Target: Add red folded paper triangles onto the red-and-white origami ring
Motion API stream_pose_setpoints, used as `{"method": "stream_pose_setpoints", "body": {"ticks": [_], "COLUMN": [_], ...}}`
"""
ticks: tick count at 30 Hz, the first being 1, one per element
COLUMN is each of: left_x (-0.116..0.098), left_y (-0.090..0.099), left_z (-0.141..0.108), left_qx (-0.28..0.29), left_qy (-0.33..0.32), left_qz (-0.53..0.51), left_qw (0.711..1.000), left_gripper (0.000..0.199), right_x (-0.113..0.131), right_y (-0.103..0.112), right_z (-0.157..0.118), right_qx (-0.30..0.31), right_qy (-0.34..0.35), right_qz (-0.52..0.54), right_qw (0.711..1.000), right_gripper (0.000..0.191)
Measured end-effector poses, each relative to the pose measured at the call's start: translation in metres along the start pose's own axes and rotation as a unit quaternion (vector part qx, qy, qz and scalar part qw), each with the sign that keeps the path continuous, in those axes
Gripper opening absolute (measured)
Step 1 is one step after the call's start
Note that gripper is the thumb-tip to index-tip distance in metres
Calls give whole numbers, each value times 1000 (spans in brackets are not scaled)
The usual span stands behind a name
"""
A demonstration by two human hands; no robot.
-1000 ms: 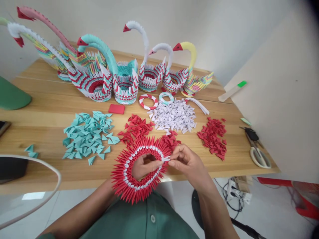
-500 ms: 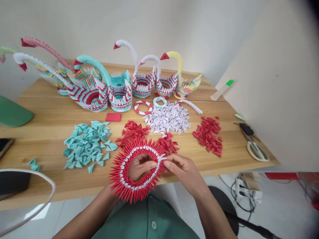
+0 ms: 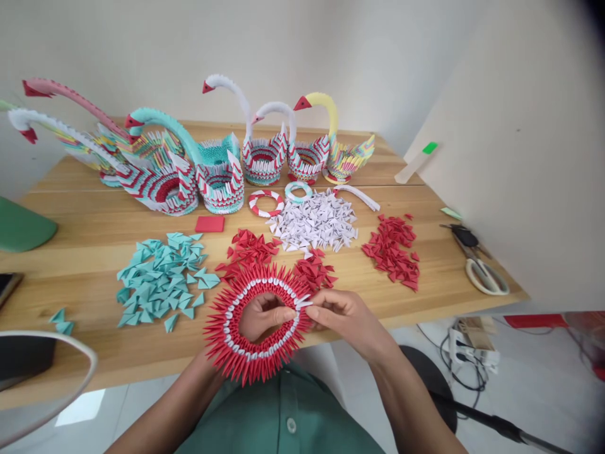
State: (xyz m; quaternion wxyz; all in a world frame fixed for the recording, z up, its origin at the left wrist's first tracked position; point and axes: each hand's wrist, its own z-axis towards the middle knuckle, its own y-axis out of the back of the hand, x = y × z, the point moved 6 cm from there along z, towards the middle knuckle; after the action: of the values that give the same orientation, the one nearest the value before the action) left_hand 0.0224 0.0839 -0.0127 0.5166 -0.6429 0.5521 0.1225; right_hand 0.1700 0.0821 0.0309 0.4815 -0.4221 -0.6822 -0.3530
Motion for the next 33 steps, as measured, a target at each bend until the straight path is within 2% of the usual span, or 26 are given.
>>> {"method": "stream_pose_setpoints", "body": {"ticks": [3,7,10,13,16,18,21,24,27,30,33], "left_x": [1,0,-1,-3,-6,-8,-12,-14,-15,-14,-11], "left_y": [2,4,7,11,13,12,9,6,4,5,6], "left_z": [2,5,5,3,-1,-3,-6,-7,-7,-6,-4], "left_qx": [-12,-32,-63,-82,-83,-85,-92,-93,-90,-88,-84], "left_qy": [2,-26,-65,-78,-64,-56,-52,-48,-47,-50,-48], "left_qz": [12,41,66,97,121,127,126,123,120,116,113], "left_qw": [1000,998,994,989,987,987,986,987,988,988,989], "left_gripper": [42,44,44,42,37,36,35,35,35,35,35], "right_x": [4,14,17,4,-12,-20,-21,-13,-9,-10,-12], "right_y": [-2,-7,-8,17,62,82,87,74,66,66,67], "right_z": [1,-6,-16,-22,-26,-24,-13,0,9,12,11], "right_qx": [-6,-82,-109,-159,-273,-308,-297,-247,-226,-228,-235], "right_qy": [10,40,78,73,41,29,43,80,75,62,77], "right_qz": [-20,-125,-171,-155,-189,-231,-284,-349,-406,-419,-395], "right_qw": [1000,988,976,972,942,923,911,901,882,877,885], "right_gripper": [24,23,23,29,33,30,20,13,10,4,7]}}
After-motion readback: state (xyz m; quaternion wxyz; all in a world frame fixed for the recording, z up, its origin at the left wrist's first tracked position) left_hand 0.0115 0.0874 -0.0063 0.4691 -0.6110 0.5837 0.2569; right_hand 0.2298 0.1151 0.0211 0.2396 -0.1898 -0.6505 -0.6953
